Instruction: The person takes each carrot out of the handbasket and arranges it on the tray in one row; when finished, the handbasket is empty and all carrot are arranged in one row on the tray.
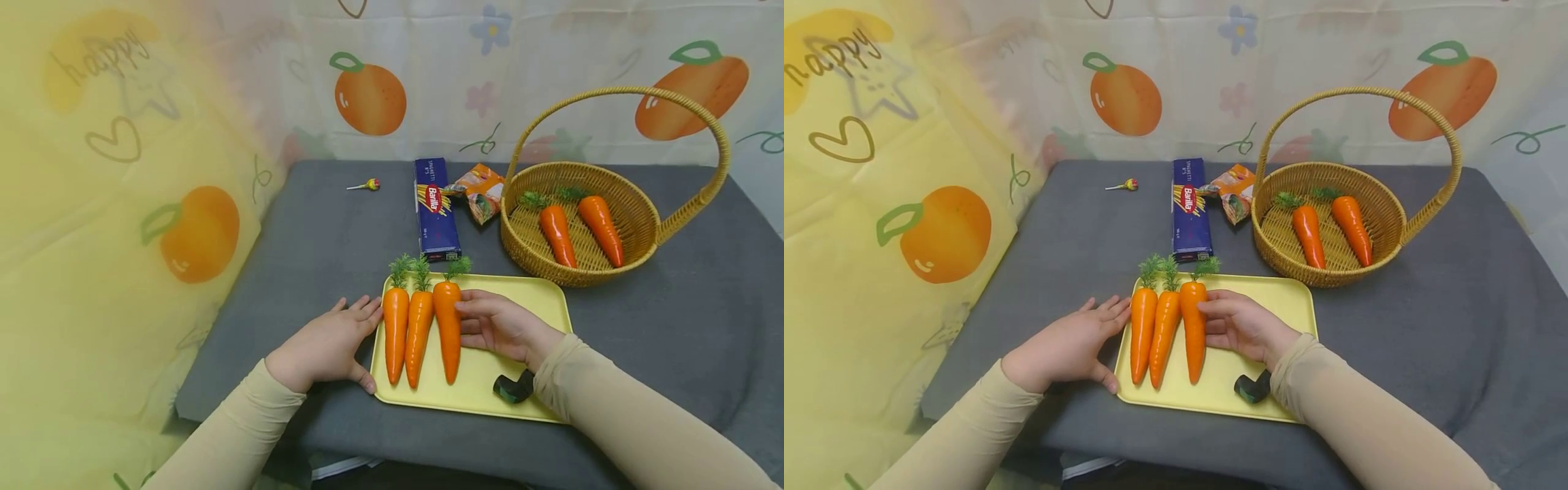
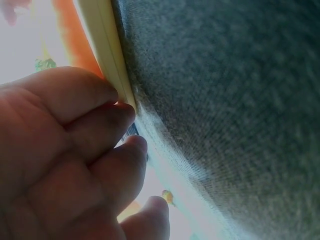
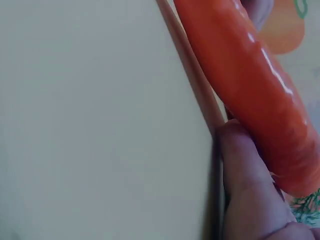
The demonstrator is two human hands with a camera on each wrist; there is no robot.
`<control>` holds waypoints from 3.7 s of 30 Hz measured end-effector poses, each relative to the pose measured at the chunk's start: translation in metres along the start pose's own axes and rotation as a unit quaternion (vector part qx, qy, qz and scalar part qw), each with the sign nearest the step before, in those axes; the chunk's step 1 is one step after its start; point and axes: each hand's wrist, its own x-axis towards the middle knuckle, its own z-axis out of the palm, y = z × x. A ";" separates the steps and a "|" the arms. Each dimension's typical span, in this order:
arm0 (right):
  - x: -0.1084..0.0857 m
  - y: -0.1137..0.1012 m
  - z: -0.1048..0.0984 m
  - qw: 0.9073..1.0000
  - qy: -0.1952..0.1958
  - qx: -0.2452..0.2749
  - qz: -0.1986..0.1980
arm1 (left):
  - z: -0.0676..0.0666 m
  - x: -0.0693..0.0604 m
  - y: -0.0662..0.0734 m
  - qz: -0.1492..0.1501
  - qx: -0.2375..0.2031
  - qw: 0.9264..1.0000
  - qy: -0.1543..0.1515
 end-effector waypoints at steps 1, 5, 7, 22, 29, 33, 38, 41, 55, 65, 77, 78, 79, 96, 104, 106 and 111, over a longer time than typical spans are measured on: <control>-0.001 -0.001 0.002 1.000 0.007 -0.010 0.000 | 0.000 0.000 0.000 0.001 0.001 1.000 0.001; -0.009 -0.004 0.013 0.998 0.049 -0.048 0.006 | -0.001 -0.001 0.000 0.003 0.000 1.000 0.003; -0.015 -0.006 0.020 0.995 0.069 -0.065 0.011 | -0.001 -0.001 0.001 0.003 -0.001 1.000 0.003; -0.047 -0.014 0.031 0.998 0.039 -0.046 0.030 | -0.001 0.000 -0.001 -0.001 -0.010 1.000 -0.001; -0.059 -0.036 0.009 0.999 -0.008 -0.050 0.016 | 0.000 -0.002 -0.002 0.006 -0.007 1.000 0.004; -0.067 -0.055 -0.005 0.998 -0.035 -0.046 -0.024 | 0.000 -0.002 -0.001 0.008 -0.002 1.000 0.007; -0.076 -0.088 -0.031 0.995 -0.059 0.006 -0.075 | 0.000 -0.001 -0.001 0.007 -0.008 1.000 0.003; -0.077 -0.108 -0.049 0.991 -0.059 0.063 -0.098 | 0.001 -0.002 -0.002 0.005 -0.010 1.000 0.003; -0.074 -0.157 -0.137 0.976 0.024 0.185 -0.111 | 0.000 -0.001 0.000 -0.006 -0.019 1.000 -0.003; -0.054 -0.165 -0.175 0.975 0.130 0.181 -0.022 | 0.000 0.000 -0.001 -0.003 -0.015 1.000 -0.003; -0.029 -0.160 -0.196 0.978 0.182 0.070 0.071 | 0.000 -0.001 0.000 -0.002 -0.020 1.000 -0.004; -0.026 -0.159 -0.196 0.978 0.183 0.069 0.077 | 0.000 -0.001 0.000 -0.001 -0.020 1.000 -0.003; -0.023 -0.159 -0.196 0.978 0.180 0.066 0.082 | 0.000 -0.001 0.000 0.000 -0.019 1.000 -0.003; 0.015 -0.159 -0.174 0.976 0.110 -0.135 0.129 | 0.001 -0.002 -0.002 0.001 -0.029 1.000 -0.007; 0.028 -0.159 -0.161 0.962 0.056 -0.228 0.141 | 0.000 -0.003 -0.001 0.001 -0.030 1.000 -0.007; 0.029 -0.158 -0.160 0.957 0.064 -0.247 0.135 | 0.000 -0.003 -0.001 0.000 -0.031 0.999 -0.008; 0.033 -0.157 -0.156 0.952 0.069 -0.265 0.137 | 0.000 -0.003 -0.001 0.000 -0.031 1.000 -0.006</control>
